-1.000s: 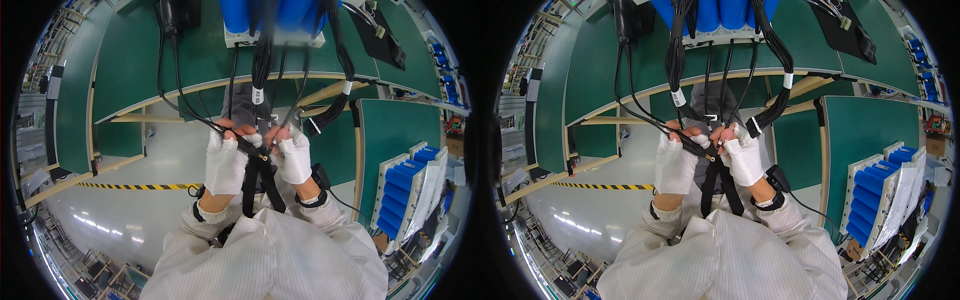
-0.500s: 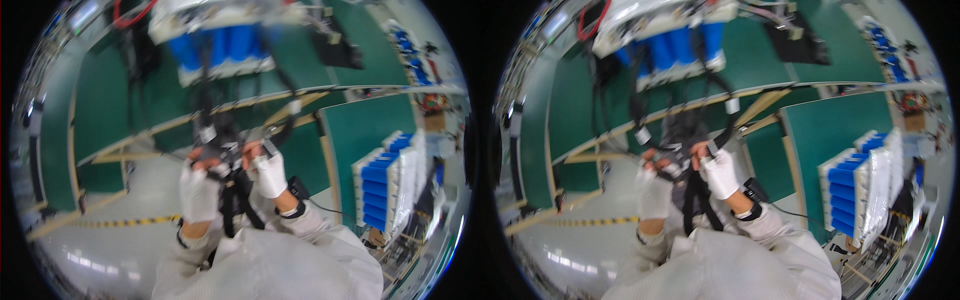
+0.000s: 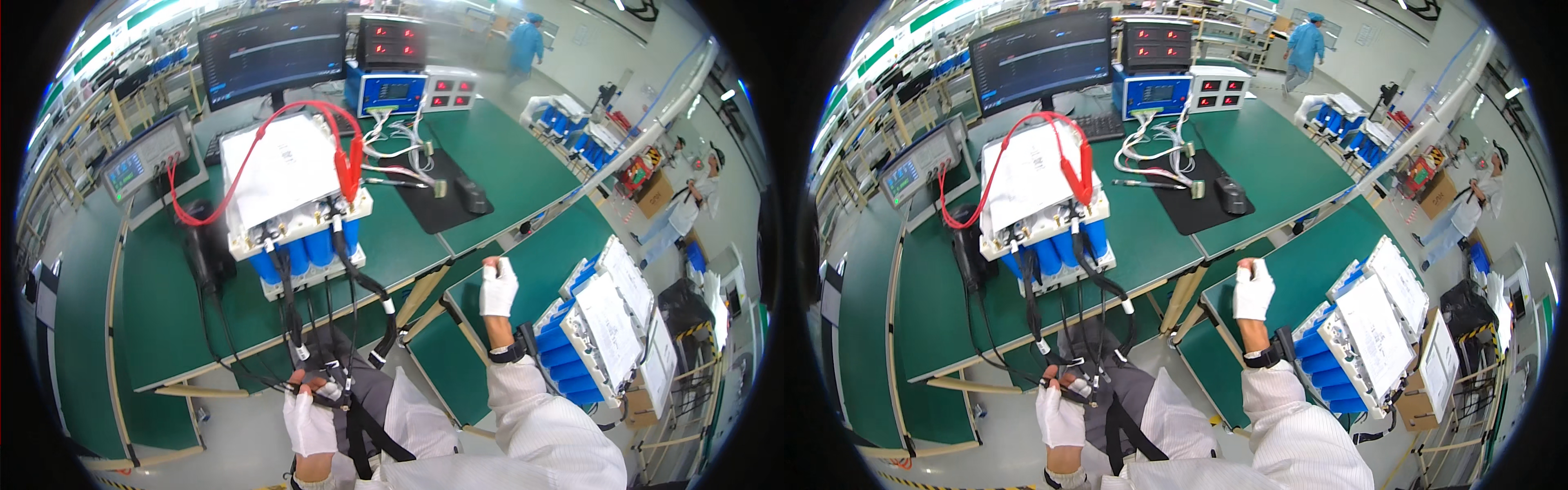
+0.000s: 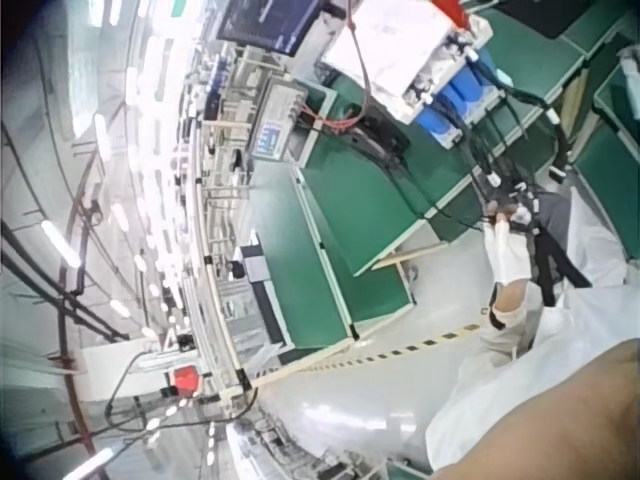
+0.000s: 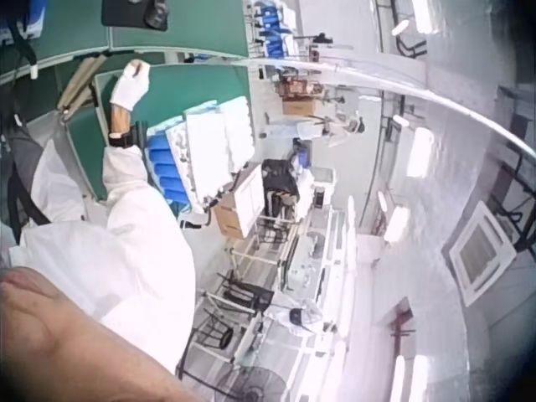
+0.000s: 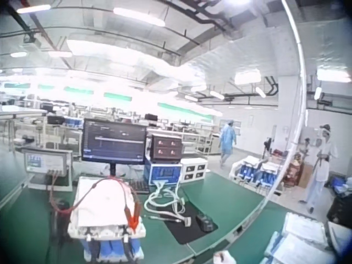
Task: Testing industrial electronic equipment by connecting cables and checking readings.
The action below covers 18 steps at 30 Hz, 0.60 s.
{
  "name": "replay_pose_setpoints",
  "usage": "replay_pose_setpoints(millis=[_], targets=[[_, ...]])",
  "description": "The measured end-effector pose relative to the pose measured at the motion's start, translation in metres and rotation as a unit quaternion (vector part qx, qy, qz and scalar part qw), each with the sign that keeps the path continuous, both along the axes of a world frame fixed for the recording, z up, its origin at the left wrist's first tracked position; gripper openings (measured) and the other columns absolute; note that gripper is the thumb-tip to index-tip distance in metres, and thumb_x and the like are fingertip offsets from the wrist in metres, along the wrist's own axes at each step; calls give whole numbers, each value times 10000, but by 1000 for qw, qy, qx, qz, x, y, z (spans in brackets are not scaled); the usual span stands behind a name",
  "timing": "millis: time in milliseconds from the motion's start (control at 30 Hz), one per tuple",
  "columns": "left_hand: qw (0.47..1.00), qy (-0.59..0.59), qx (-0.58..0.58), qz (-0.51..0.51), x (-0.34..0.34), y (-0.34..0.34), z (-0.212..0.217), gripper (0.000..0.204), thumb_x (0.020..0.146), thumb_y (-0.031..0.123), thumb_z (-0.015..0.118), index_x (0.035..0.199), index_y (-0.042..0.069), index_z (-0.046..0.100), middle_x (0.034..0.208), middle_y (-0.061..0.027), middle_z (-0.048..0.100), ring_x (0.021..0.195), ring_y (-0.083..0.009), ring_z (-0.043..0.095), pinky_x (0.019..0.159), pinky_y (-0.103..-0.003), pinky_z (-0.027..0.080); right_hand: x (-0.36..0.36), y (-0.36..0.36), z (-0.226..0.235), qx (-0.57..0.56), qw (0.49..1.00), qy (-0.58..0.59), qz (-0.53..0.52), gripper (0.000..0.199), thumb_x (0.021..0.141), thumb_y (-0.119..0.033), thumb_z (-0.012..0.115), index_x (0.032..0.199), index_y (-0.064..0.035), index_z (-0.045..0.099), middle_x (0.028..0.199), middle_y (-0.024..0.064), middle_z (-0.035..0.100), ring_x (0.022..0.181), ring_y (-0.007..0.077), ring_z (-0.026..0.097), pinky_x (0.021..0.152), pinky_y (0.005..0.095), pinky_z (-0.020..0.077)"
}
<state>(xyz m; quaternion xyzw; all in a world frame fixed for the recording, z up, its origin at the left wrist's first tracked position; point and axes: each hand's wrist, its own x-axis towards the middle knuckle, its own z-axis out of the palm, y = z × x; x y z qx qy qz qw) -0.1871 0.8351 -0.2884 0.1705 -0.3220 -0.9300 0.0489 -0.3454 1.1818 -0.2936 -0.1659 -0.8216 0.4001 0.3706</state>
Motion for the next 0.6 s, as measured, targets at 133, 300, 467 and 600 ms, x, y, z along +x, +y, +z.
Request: replay_pose_setpoints(millis=[133,300,467,600], targets=[[1000,4,8,-8,-2,-3,1,307,956,151,496,1235,33,444,957,-145,581,870,-255,593,772,-397,502,1,4,-25,-23,997,-61,-33,138,840,-173,625,868,-38,636,722,105,650,652,199,617,632,323,490],[1000,3,7,-13,-8,-3,1,293,958,159,495,1220,35,450,963,-144,575,879,-259,590,778,-406,498,-2,2,-27,-27,997,-70,-12,120,800,-137,652,869,-40,642,746,113,667,693,202,653,654,318,509],[1000,10,22,-14,-6,-6,0,257,951,122,485,1195,47,461,939,-129,587,872,-276,608,801,-414,510,-13,-5,-21,17,996,-78,33,93,789,-122,640,860,-62,645,742,99,664,686,191,646,655,309,508],[999,7,14,-34,-6,-4,-7,242,932,77,493,1171,35,481,948,-161,615,876,-294,611,799,-442,500,-43,26,-2,52,995,83,-30,111,832,-144,653,877,-47,624,750,89,588,690,177,558,658,321,474]])
